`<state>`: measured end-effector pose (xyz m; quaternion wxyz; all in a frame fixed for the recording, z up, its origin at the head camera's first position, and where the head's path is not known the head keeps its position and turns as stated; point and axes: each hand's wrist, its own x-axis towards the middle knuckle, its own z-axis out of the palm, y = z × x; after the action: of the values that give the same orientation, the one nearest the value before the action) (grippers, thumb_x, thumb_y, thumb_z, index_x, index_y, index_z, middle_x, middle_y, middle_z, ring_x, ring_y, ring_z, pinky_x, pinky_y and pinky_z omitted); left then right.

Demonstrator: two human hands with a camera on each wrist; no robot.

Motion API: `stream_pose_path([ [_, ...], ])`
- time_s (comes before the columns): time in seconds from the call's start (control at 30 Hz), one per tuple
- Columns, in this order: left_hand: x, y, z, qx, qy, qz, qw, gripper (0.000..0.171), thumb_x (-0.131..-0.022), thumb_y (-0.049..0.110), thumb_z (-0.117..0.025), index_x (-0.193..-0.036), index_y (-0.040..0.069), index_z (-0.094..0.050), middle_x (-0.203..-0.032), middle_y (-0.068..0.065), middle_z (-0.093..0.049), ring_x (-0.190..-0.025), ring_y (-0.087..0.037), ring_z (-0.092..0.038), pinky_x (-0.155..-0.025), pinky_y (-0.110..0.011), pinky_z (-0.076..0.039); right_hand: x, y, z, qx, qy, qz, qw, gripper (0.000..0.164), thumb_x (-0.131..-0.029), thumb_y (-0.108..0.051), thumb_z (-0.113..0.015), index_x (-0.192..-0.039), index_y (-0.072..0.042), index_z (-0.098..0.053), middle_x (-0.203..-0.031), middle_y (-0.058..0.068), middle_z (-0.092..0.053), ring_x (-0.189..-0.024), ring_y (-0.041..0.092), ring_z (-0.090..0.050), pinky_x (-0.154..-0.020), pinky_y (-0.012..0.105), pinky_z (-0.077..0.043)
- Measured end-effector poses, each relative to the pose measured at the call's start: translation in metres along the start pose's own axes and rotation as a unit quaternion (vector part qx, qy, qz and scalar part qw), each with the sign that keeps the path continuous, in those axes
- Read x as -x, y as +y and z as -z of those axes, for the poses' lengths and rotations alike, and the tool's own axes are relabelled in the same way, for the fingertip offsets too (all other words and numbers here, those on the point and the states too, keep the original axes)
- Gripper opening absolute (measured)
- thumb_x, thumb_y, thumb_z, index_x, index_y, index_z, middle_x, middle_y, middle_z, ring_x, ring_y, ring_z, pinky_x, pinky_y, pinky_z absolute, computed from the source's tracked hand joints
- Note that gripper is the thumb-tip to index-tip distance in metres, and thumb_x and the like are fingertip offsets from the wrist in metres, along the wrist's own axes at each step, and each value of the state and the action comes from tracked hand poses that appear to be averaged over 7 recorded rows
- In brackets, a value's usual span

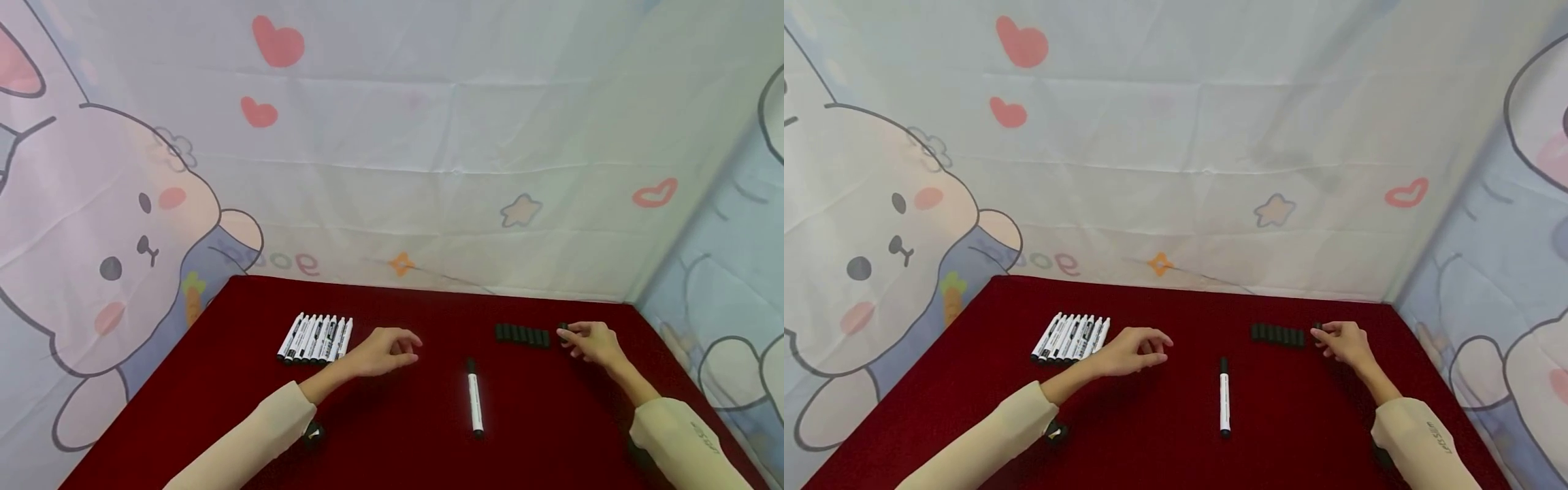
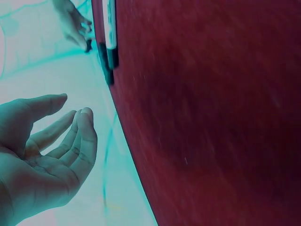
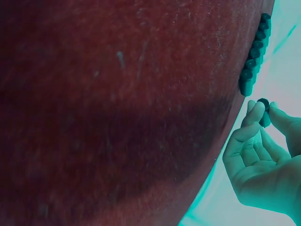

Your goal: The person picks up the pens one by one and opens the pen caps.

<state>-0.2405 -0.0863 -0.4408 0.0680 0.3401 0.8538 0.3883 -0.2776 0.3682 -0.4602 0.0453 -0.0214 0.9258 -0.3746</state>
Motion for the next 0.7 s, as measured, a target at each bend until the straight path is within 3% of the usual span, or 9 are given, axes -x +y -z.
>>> stream_pose_path([
  [0.27,-0.024,0.016,-0.033,0.007,-0.034,-0.017,0.9992,0.029,-0.1,0.011,-0.065,-0.126,-0.002,-0.066,-0.099,-0.013,-0.071,-0.074,-0.011,-0.064,-0.065,-0.015,-0.049,-0.01,0.004,-0.006,-0.037,-0.021,-0.039,0.998,0.061,-0.105,-0.029,-0.059,-0.136,0.022,-0.047,-0.092,0.014,-0.078,-0.065,0.007,-0.068,-0.057,0.027,-0.056],
  [0.47,-0.035,0.028,-0.061,0.023,-0.031,0.044,0.9983,0.037,-0.104,0.02,-0.06,-0.132,-0.003,-0.06,-0.087,-0.014,-0.071,-0.058,-0.009,-0.061,-0.053,-0.016,-0.047,-0.015,0.0,-0.011,-0.07,-0.022,-0.058,0.996,0.06,-0.103,-0.029,-0.062,-0.134,0.022,-0.05,-0.082,0.003,-0.077,-0.06,0.005,-0.067,-0.054,0.025,-0.054],
  [0.7,-0.046,0.042,-0.085,-0.047,-0.022,0.068,0.9964,0.047,-0.103,0.029,-0.061,-0.139,-0.002,-0.055,-0.085,-0.003,-0.072,-0.056,0.001,-0.048,-0.054,-0.013,-0.044,-0.017,0.001,-0.014,-0.048,-0.018,-0.056,0.997,0.056,-0.102,-0.03,-0.063,-0.128,0.019,-0.056,-0.08,0.004,-0.076,-0.059,0.008,-0.066,-0.052,0.027,-0.053],
])
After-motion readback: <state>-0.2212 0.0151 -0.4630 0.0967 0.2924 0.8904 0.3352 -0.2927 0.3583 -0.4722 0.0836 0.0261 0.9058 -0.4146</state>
